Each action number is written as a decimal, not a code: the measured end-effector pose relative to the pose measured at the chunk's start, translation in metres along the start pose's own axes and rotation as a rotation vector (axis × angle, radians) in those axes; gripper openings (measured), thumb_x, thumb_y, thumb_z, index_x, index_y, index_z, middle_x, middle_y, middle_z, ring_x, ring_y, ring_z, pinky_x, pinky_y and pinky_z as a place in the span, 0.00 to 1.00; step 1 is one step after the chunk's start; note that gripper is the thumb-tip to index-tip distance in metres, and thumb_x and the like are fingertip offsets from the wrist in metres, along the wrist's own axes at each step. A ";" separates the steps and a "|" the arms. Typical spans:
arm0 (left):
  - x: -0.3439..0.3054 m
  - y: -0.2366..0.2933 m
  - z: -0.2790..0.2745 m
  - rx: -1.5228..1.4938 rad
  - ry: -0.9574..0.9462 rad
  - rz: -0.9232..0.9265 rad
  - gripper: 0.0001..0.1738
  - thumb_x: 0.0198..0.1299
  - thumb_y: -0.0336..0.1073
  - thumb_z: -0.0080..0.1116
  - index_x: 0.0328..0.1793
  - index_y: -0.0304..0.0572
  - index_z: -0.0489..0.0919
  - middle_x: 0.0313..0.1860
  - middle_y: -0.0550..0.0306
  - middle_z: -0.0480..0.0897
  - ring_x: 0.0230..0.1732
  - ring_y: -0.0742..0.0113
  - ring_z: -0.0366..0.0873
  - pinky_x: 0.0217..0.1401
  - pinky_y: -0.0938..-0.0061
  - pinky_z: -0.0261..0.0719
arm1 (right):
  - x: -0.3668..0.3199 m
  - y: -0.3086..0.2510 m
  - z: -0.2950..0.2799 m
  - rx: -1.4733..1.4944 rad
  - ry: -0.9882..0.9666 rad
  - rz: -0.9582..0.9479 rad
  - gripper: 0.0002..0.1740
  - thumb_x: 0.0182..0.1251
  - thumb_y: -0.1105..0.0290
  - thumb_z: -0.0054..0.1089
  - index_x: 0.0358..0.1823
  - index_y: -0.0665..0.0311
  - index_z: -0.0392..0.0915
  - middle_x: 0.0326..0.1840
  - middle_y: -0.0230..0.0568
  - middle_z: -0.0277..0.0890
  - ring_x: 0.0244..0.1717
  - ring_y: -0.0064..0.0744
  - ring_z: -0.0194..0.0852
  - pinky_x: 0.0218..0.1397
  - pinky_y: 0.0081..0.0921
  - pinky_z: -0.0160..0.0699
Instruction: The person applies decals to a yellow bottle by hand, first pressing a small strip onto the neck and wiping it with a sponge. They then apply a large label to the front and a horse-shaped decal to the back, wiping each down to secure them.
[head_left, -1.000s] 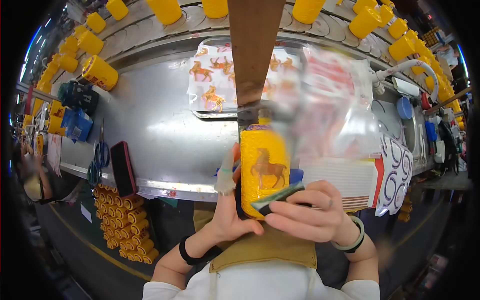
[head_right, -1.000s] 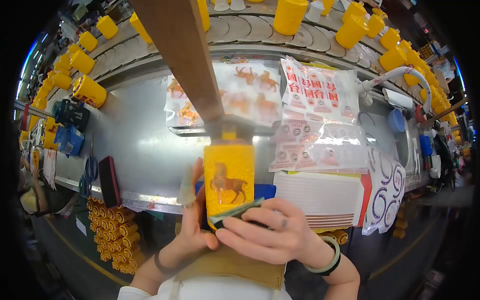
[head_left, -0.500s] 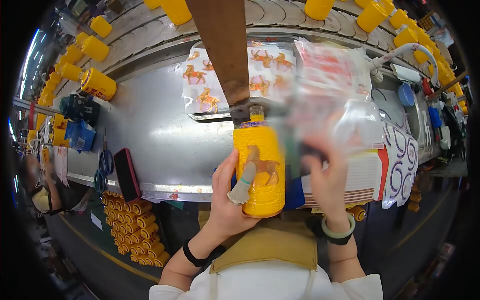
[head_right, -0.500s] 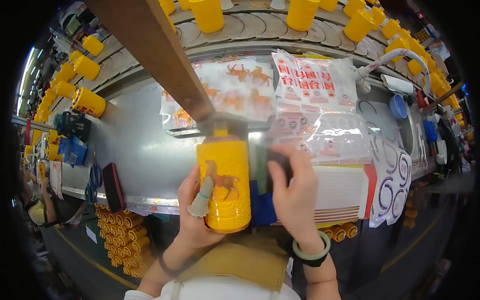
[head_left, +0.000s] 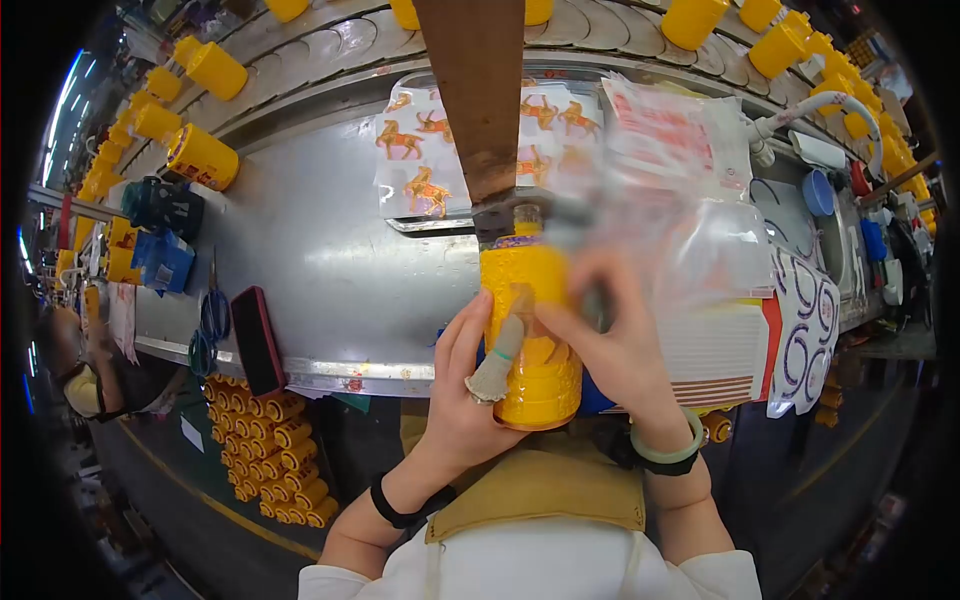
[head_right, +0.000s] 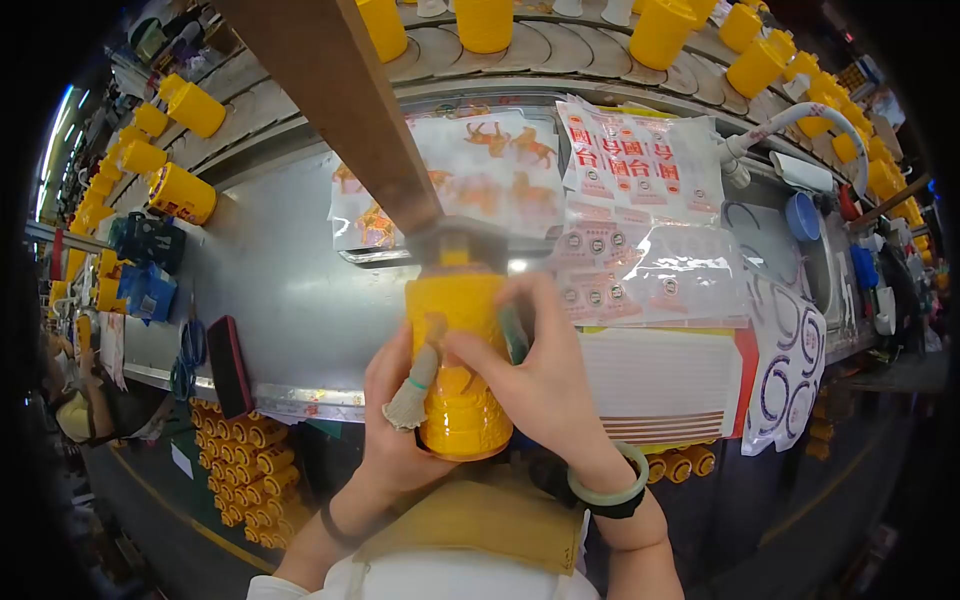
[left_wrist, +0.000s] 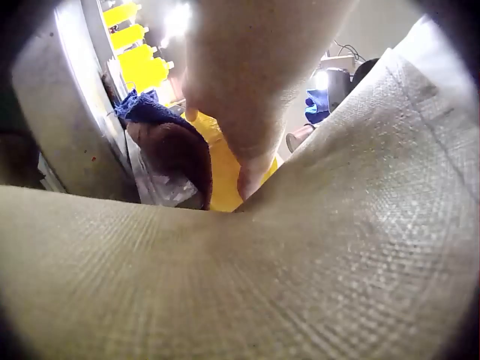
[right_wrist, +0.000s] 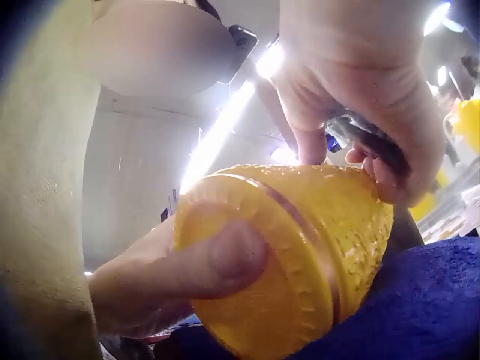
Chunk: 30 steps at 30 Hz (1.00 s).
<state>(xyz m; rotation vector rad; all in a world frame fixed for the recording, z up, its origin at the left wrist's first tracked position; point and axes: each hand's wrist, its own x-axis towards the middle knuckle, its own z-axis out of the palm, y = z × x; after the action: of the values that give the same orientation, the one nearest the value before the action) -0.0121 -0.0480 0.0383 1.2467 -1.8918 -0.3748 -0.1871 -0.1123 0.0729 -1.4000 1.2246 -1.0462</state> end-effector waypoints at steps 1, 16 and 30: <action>0.000 0.000 0.000 0.006 -0.004 0.001 0.59 0.39 0.46 0.89 0.78 0.37 0.70 0.80 0.36 0.63 0.73 0.40 0.69 0.73 0.54 0.69 | 0.000 0.000 0.000 -0.003 0.000 0.001 0.23 0.62 0.71 0.75 0.49 0.64 0.67 0.42 0.40 0.77 0.47 0.27 0.77 0.51 0.28 0.76; 0.012 0.021 -0.014 0.056 -0.142 -0.079 0.56 0.40 0.46 0.87 0.77 0.37 0.71 0.79 0.33 0.61 0.75 0.32 0.67 0.75 0.51 0.70 | -0.008 0.011 -0.010 0.482 0.073 0.276 0.09 0.75 0.72 0.62 0.51 0.62 0.72 0.36 0.27 0.67 0.34 0.17 0.61 0.39 0.19 0.64; 0.019 0.023 -0.024 0.002 -0.207 -0.111 0.54 0.39 0.44 0.87 0.76 0.39 0.73 0.78 0.26 0.61 0.73 0.31 0.68 0.73 0.51 0.73 | -0.026 0.020 -0.008 0.514 0.068 0.297 0.07 0.82 0.67 0.55 0.52 0.61 0.73 0.35 0.26 0.68 0.34 0.16 0.63 0.39 0.18 0.65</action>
<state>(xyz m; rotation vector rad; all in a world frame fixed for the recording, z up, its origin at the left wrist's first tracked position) -0.0111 -0.0493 0.0763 1.3616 -1.9997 -0.5800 -0.2017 -0.0879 0.0547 -0.7691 1.0704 -1.1039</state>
